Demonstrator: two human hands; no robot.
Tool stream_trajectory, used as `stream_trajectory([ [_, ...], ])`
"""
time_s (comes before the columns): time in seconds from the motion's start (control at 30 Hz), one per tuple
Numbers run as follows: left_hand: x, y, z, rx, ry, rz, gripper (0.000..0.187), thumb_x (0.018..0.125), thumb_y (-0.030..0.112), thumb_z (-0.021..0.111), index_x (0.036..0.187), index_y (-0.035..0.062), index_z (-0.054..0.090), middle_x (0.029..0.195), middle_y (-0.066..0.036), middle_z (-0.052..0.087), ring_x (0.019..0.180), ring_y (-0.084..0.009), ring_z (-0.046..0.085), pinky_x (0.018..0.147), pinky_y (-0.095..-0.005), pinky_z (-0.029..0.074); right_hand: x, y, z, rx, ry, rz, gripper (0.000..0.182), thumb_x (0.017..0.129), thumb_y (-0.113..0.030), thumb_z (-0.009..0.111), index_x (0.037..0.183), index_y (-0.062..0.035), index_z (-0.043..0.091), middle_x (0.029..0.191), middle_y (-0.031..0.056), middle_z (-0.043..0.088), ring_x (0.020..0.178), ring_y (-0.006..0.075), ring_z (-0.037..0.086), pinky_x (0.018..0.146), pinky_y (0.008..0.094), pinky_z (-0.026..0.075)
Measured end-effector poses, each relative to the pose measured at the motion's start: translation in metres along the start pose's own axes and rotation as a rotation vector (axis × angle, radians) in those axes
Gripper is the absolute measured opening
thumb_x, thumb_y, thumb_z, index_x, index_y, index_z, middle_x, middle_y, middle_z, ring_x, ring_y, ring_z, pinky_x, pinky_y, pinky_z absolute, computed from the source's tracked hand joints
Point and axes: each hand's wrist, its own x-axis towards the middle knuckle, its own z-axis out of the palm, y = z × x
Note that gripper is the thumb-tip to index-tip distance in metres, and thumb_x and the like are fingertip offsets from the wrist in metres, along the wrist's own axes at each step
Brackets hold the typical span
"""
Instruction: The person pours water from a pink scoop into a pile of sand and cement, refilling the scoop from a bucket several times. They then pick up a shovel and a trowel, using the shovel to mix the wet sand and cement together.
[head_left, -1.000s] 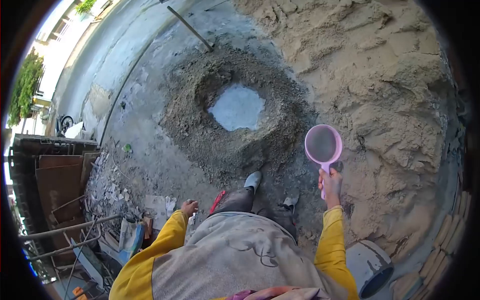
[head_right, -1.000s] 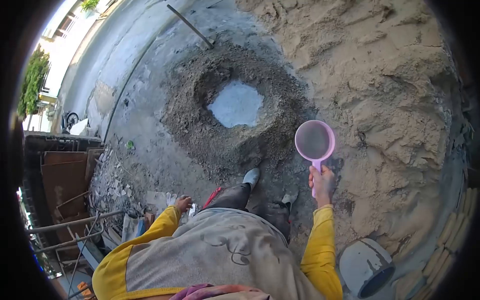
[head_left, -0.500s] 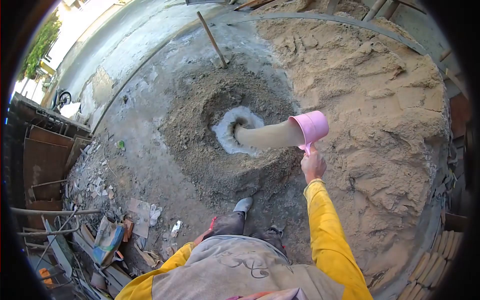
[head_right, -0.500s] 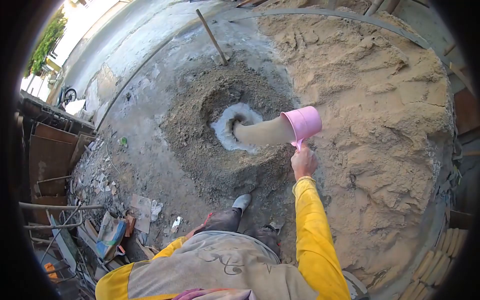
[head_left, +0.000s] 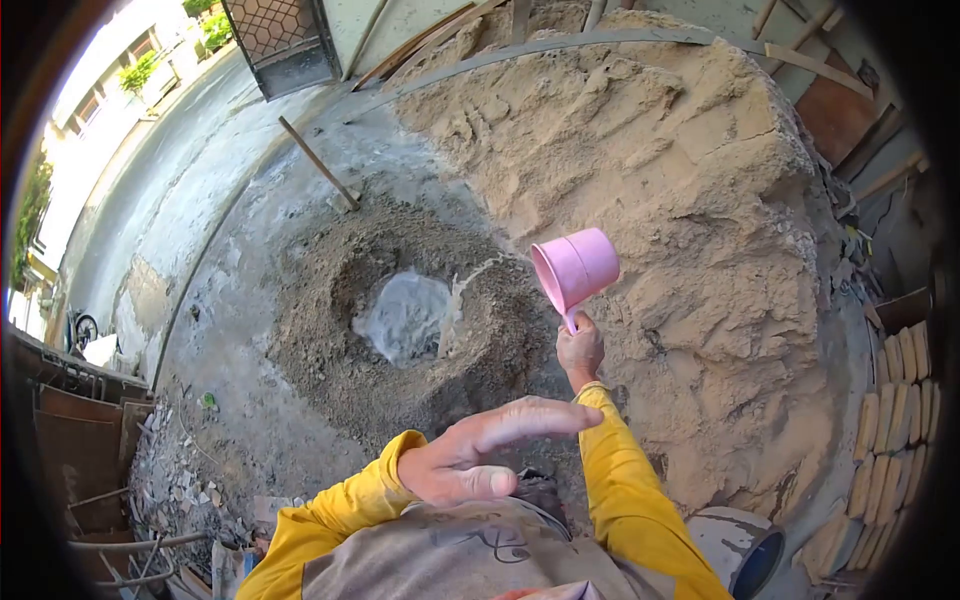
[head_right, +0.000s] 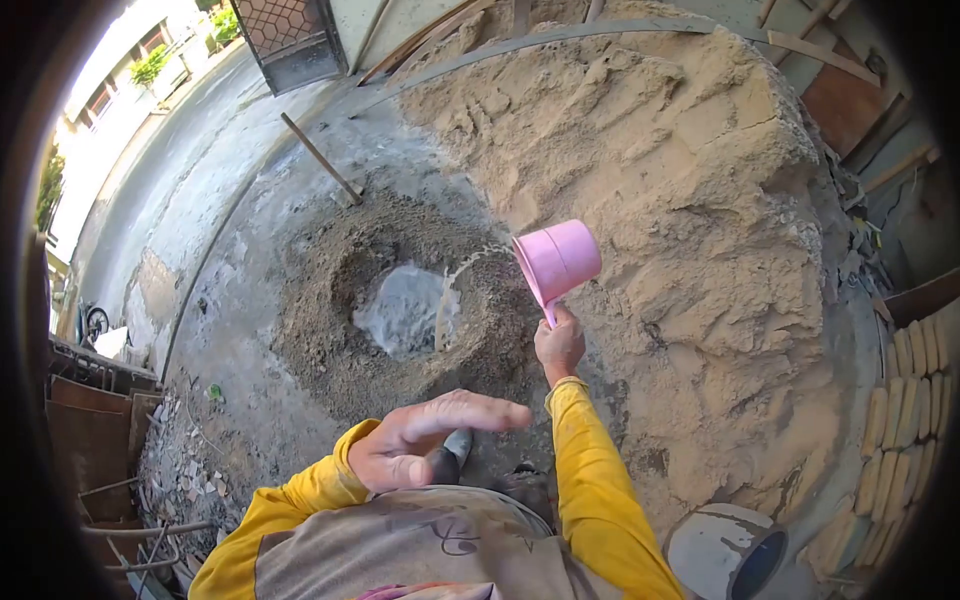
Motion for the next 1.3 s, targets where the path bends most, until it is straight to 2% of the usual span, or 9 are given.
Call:
stream_trajectory([
  [0.13, 0.097, 0.022, 0.076, -0.280, -0.318, 0.644, 0.064, 0.097, 0.043, 0.034, 0.128, -0.0123, 0.045, 0.130, -0.032, 0.045, 0.124, -0.0390, 0.046, 0.104, -0.0464, 0.034, -0.051, 0.129, -0.039, 0.030, 0.072, 0.209, 0.015, 0.069, -0.012, 0.068, 0.082, -0.0050, 0.066, 0.079, 0.0174, 0.065, 0.077, 0.0375, 0.063, 0.068, 0.0445, 0.049],
  [0.2, 0.115, 0.040, 0.132, -0.765, -0.347, 0.177, 0.049, 0.086, 0.051, 0.056, 0.121, 0.0183, 0.062, 0.124, -0.012, 0.059, 0.127, -0.0304, 0.038, 0.112, -0.0378, 0.015, -0.094, 0.213, -0.053, 0.029, 0.101, 0.283, 0.019, 0.068, -0.011, 0.069, 0.086, -0.0041, 0.068, 0.080, 0.0185, 0.066, 0.078, 0.0375, 0.064, 0.069, 0.0439, 0.049],
  [0.4, 0.152, -0.043, 0.225, -0.864, -0.573, -0.035, 0.046, 0.088, 0.045, 0.054, 0.121, 0.0130, 0.060, 0.125, -0.014, 0.058, 0.122, -0.0287, 0.043, 0.109, -0.0364, 0.023, -0.280, 0.375, -0.128, 0.041, 0.088, 0.655, 0.022, 0.070, -0.018, 0.064, 0.088, -0.0062, 0.069, 0.082, 0.0193, 0.066, 0.082, 0.0393, 0.063, 0.071, 0.0434, 0.049],
  [0.67, 0.213, -0.131, 0.312, -1.022, -0.904, -0.290, 0.042, 0.092, 0.034, 0.051, 0.121, 0.0044, 0.057, 0.126, -0.016, 0.056, 0.115, -0.0259, 0.052, 0.103, -0.0341, 0.035, -0.424, 0.432, -0.183, 0.184, 0.364, 0.963, 0.021, 0.061, -0.017, 0.061, 0.073, -0.0004, 0.064, 0.067, 0.0244, 0.060, 0.068, 0.0412, 0.061, 0.060, 0.0443, 0.047],
  [0.73, 0.231, -0.152, 0.325, -1.037, -1.021, -0.352, 0.041, 0.093, 0.031, 0.050, 0.121, 0.0022, 0.056, 0.126, -0.016, 0.055, 0.114, -0.0253, 0.054, 0.101, -0.0336, 0.039, -0.426, 0.436, -0.177, 0.209, 0.470, 1.076, 0.018, 0.062, -0.015, 0.064, 0.070, 0.0011, 0.061, 0.061, 0.0213, 0.059, 0.058, 0.0363, 0.060, 0.055, 0.0418, 0.045],
  [0.8, 0.223, -0.183, 0.380, -1.070, -1.124, -0.418, 0.040, 0.094, 0.029, 0.050, 0.121, 0.0001, 0.055, 0.126, -0.017, 0.055, 0.112, -0.0246, 0.056, 0.100, -0.0330, 0.042, -0.412, 0.428, -0.186, 0.366, 0.607, 1.035, 0.013, 0.069, -0.007, 0.067, 0.069, 0.0048, 0.060, 0.055, 0.0088, 0.057, 0.045, 0.0163, 0.057, 0.043, 0.0319, 0.044],
  [0.9, 0.249, -0.213, 0.414, -1.142, -1.272, -0.512, 0.039, 0.095, 0.026, 0.049, 0.121, -0.0021, 0.054, 0.126, -0.017, 0.054, 0.110, -0.0239, 0.058, 0.099, -0.0325, 0.045, -0.365, 0.396, -0.237, 0.523, 0.702, 1.031, 0.010, 0.076, -0.005, 0.065, 0.074, 0.0031, 0.059, 0.058, 0.0051, 0.056, 0.047, 0.0116, 0.054, 0.044, 0.0273, 0.042],
  [1.17, 0.423, -0.252, 0.502, -0.949, -0.219, 0.141, 0.023, 0.087, 0.031, 0.062, 0.094, 0.0118, 0.073, 0.098, -0.012, 0.068, 0.075, -0.0230, 0.062, 0.072, -0.0461, 0.048, -0.289, 0.437, -0.427, 0.771, 1.353, 0.908, 0.008, 0.085, -0.003, 0.057, 0.077, -0.0005, 0.056, 0.061, 0.0035, 0.054, 0.044, 0.0080, 0.047, 0.040, 0.0229, 0.036],
  [1.3, 0.453, -0.365, 0.551, -0.656, -0.436, 0.338, 0.046, 0.088, 0.045, 0.054, 0.104, 0.0026, 0.063, 0.111, -0.015, 0.059, 0.094, -0.0275, 0.057, 0.086, -0.0464, 0.046, -0.312, 0.487, -0.502, 0.785, 1.504, 1.129, 0.022, 0.091, -0.020, 0.055, 0.077, -0.0020, 0.054, 0.060, 0.0030, 0.052, 0.041, 0.0072, 0.043, 0.035, 0.0223, 0.032],
])
